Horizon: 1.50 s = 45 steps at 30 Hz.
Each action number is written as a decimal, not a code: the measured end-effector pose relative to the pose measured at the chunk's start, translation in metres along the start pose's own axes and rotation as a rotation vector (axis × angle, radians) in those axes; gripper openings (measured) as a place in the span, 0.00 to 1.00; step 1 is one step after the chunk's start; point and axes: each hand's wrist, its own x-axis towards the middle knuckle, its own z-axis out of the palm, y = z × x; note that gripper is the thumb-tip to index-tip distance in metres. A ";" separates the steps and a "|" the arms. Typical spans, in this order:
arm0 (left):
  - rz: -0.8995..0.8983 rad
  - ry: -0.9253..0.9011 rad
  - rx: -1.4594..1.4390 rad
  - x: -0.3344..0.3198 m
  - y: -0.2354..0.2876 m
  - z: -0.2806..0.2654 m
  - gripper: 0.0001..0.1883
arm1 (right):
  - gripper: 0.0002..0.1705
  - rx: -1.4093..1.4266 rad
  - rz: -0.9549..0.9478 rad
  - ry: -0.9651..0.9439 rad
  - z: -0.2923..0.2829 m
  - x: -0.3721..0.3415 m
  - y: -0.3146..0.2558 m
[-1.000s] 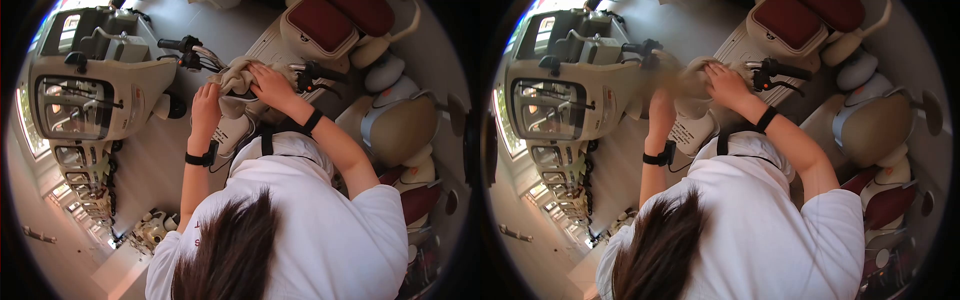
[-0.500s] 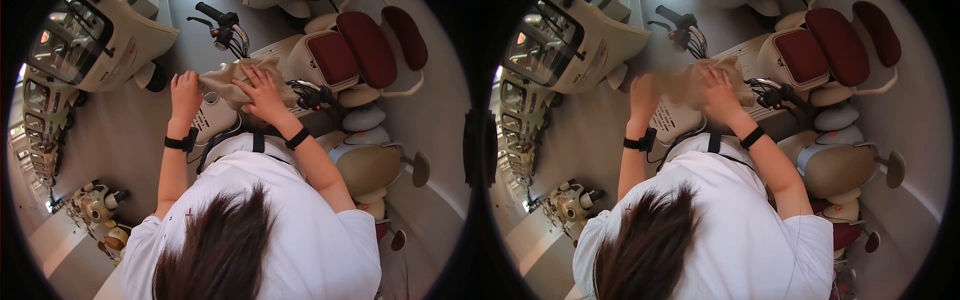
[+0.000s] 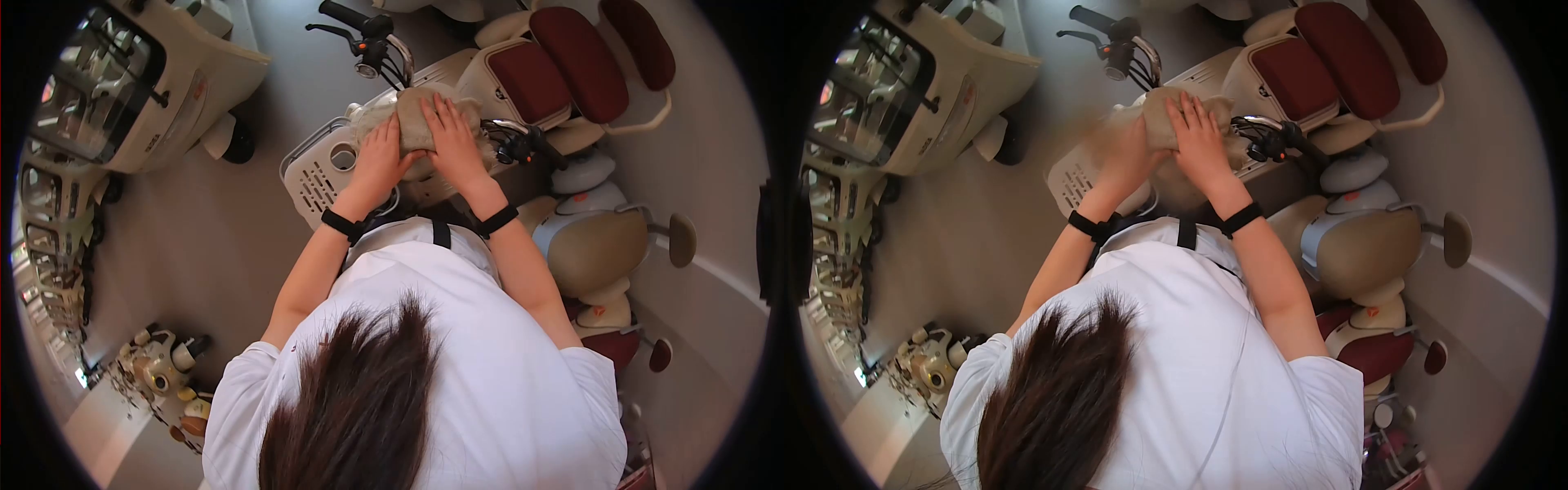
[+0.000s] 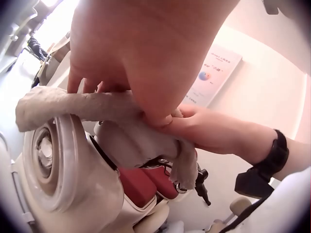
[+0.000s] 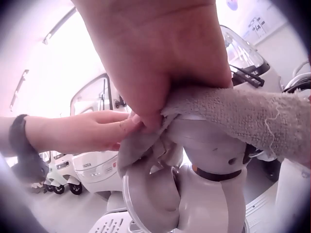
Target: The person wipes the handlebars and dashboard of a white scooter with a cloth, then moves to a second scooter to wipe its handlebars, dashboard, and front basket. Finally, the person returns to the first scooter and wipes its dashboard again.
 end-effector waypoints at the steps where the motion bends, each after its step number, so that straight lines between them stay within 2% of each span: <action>1: 0.055 -0.028 0.099 0.000 -0.005 0.001 0.36 | 0.56 -0.011 0.027 0.010 -0.001 -0.006 -0.002; 3: 0.140 -0.071 0.193 0.000 -0.021 0.003 0.36 | 0.54 0.007 0.077 0.033 -0.006 -0.019 -0.009; 5: 0.234 0.055 0.238 0.003 -0.042 0.005 0.34 | 0.51 0.027 0.132 0.064 -0.008 -0.029 -0.014; 6: 0.268 0.035 0.231 0.005 -0.045 -0.002 0.34 | 0.48 0.057 0.146 0.049 -0.008 -0.033 -0.016; 8: 0.161 0.091 0.089 0.010 -0.042 -0.020 0.30 | 0.45 0.081 0.200 0.058 -0.004 -0.038 -0.019; 9: 0.197 0.066 0.082 0.019 -0.040 -0.027 0.30 | 0.44 0.108 0.219 0.103 0.005 -0.037 -0.022; 11: 0.276 0.277 -0.072 0.038 -0.031 -0.040 0.27 | 0.42 0.128 0.276 0.168 0.014 -0.029 -0.034; 12: 0.273 0.291 -0.125 0.047 -0.021 -0.046 0.26 | 0.41 0.065 0.301 0.185 0.015 -0.022 -0.043; 13: 0.302 0.266 -0.136 0.059 -0.013 -0.050 0.26 | 0.40 0.001 0.326 0.200 0.018 -0.014 -0.050; 15: 0.503 0.193 -0.111 0.080 -0.006 -0.052 0.26 | 0.40 -0.066 0.388 0.228 0.025 -0.006 -0.053; 17: 0.541 0.093 -0.129 0.081 -0.015 -0.035 0.26 | 0.42 -0.190 0.394 0.259 0.029 -0.006 -0.051; 19: 0.566 0.016 -0.332 0.078 -0.023 -0.017 0.27 | 0.43 -0.170 0.412 0.297 0.035 -0.011 -0.043; 20: 0.578 -0.003 -0.333 0.079 -0.030 -0.013 0.27 | 0.44 -0.149 0.401 0.326 0.039 -0.016 -0.041; 22: 0.673 0.008 -0.144 0.080 -0.036 -0.014 0.29 | 0.46 -0.082 0.427 0.353 0.037 -0.029 -0.046; 24: 0.672 -0.038 -0.193 0.074 -0.037 -0.022 0.30 | 0.48 -0.013 0.442 0.372 0.034 -0.040 -0.055; 26: 0.662 -0.081 -0.243 0.064 -0.043 -0.028 0.31 | 0.44 0.146 0.463 0.437 0.034 -0.051 -0.072; 29: 0.681 -0.067 -0.282 0.045 -0.062 -0.027 0.33 | 0.48 0.135 0.481 0.468 0.040 -0.060 -0.094; 31: 0.585 -0.074 -0.214 0.032 -0.091 -0.017 0.34 | 0.48 0.160 0.484 0.529 0.049 -0.059 -0.112; 32: 0.590 -0.077 -0.214 0.025 -0.101 -0.015 0.34 | 0.49 0.183 0.480 0.588 0.054 -0.058 -0.117; 33: 0.621 -0.097 -0.095 0.018 -0.107 -0.018 0.33 | 0.49 0.184 0.483 0.594 0.061 -0.058 -0.120; 34: 0.650 -0.117 0.026 0.015 -0.111 -0.021 0.32 | 0.42 0.173 0.559 0.557 0.072 -0.059 -0.121; 35: 0.657 -0.118 0.030 0.018 -0.113 -0.021 0.32 | 0.36 0.161 0.633 0.520 0.084 -0.060 -0.122; 36: 0.633 -0.123 0.070 0.021 -0.116 -0.020 0.29 | 0.36 0.164 0.637 0.525 0.099 -0.062 -0.118; 38: 0.613 -0.129 0.111 0.026 -0.114 -0.018 0.26 | 0.25 0.261 0.720 0.324 0.135 -0.067 -0.102; 40: 0.694 -0.151 0.241 0.037 -0.102 -0.016 0.19 | 0.25 0.324 0.728 0.325 0.170 -0.075 -0.082; 41: 0.706 -0.155 0.240 0.041 -0.097 -0.012 0.19 | 0.25 0.383 0.735 0.319 0.177 -0.079 -0.073; 42: 0.689 -0.188 0.245 0.045 -0.093 -0.008 0.18 | 0.25 0.380 0.743 0.329 0.171 -0.083 -0.067; 44: 0.681 -0.226 0.247 0.044 -0.083 -0.001 0.16 | 0.23 0.439 0.717 0.229 0.151 -0.095 -0.065; 45: 0.717 -0.249 0.373 0.042 -0.078 0.002 0.16 | 0.23 0.437 0.722 0.239 0.142 -0.104 -0.070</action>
